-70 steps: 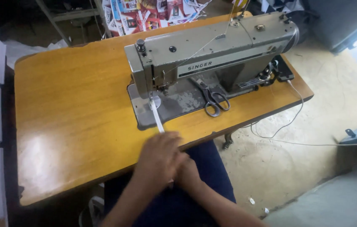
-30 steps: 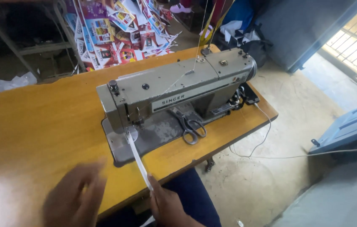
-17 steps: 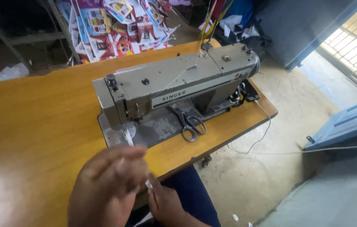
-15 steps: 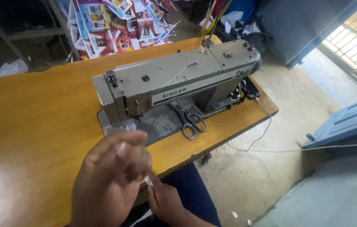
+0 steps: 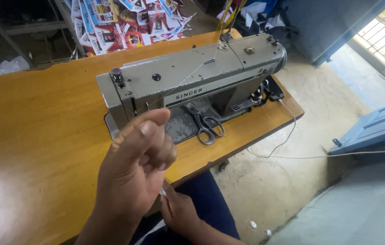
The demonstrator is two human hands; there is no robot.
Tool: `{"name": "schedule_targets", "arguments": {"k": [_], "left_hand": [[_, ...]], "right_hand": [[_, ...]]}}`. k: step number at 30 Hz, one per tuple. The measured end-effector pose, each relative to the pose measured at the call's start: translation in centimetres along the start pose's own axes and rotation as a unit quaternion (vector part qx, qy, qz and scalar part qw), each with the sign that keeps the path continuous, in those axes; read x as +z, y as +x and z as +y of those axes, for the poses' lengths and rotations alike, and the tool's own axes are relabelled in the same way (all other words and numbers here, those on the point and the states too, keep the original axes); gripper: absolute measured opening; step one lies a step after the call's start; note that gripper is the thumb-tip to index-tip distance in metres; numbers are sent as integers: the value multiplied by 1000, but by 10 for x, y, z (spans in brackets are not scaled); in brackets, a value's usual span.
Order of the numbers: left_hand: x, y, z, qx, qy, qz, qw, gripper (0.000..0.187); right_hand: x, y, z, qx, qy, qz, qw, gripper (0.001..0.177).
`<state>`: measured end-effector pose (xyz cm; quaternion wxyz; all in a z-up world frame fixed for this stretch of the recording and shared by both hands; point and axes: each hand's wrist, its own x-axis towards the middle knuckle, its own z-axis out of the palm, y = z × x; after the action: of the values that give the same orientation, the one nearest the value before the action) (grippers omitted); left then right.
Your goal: The person uses a sewing machine to stitch a white ribbon onto the edge of various printed paper sheets. They feed the paper and ribbon through the machine, sew along the edge, and then cut the ribbon with scissors before repeating the process with different sheets.
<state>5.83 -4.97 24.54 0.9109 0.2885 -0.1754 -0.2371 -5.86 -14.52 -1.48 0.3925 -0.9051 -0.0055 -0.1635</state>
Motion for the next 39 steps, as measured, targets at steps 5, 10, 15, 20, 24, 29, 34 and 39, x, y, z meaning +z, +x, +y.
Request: {"name": "schedule_targets", "arguments": {"k": [5, 10, 15, 20, 24, 29, 34, 39], "left_hand": [[0, -5, 2, 13, 33, -2, 999, 26], [-4, -6, 2, 13, 36, 5, 999, 27], [-4, -6, 2, 8, 30, 23, 999, 26], [-7, -8, 3, 10, 39, 25, 999, 25], [-6, -9, 3, 11, 41, 26, 999, 25], [-3, -11, 5, 19, 55, 25, 998, 26], [-6, -12, 4, 16, 46, 23, 999, 26], [-5, -13, 5, 15, 46, 21, 999, 25]], "right_hand": [[4, -2, 5, 6, -13, -8, 1000, 53], [5, -3, 6, -2, -17, 1, 1000, 53], [8, -5, 10, 9, -11, -3, 1000, 55], [5, -4, 6, -24, -19, 21, 999, 53], [6, -4, 7, -20, -26, 15, 999, 54], [5, -5, 8, -29, -12, 14, 999, 55], [5, -5, 7, -20, -14, 18, 1000, 56], [6, -5, 8, -16, -14, 3, 1000, 56]]}}
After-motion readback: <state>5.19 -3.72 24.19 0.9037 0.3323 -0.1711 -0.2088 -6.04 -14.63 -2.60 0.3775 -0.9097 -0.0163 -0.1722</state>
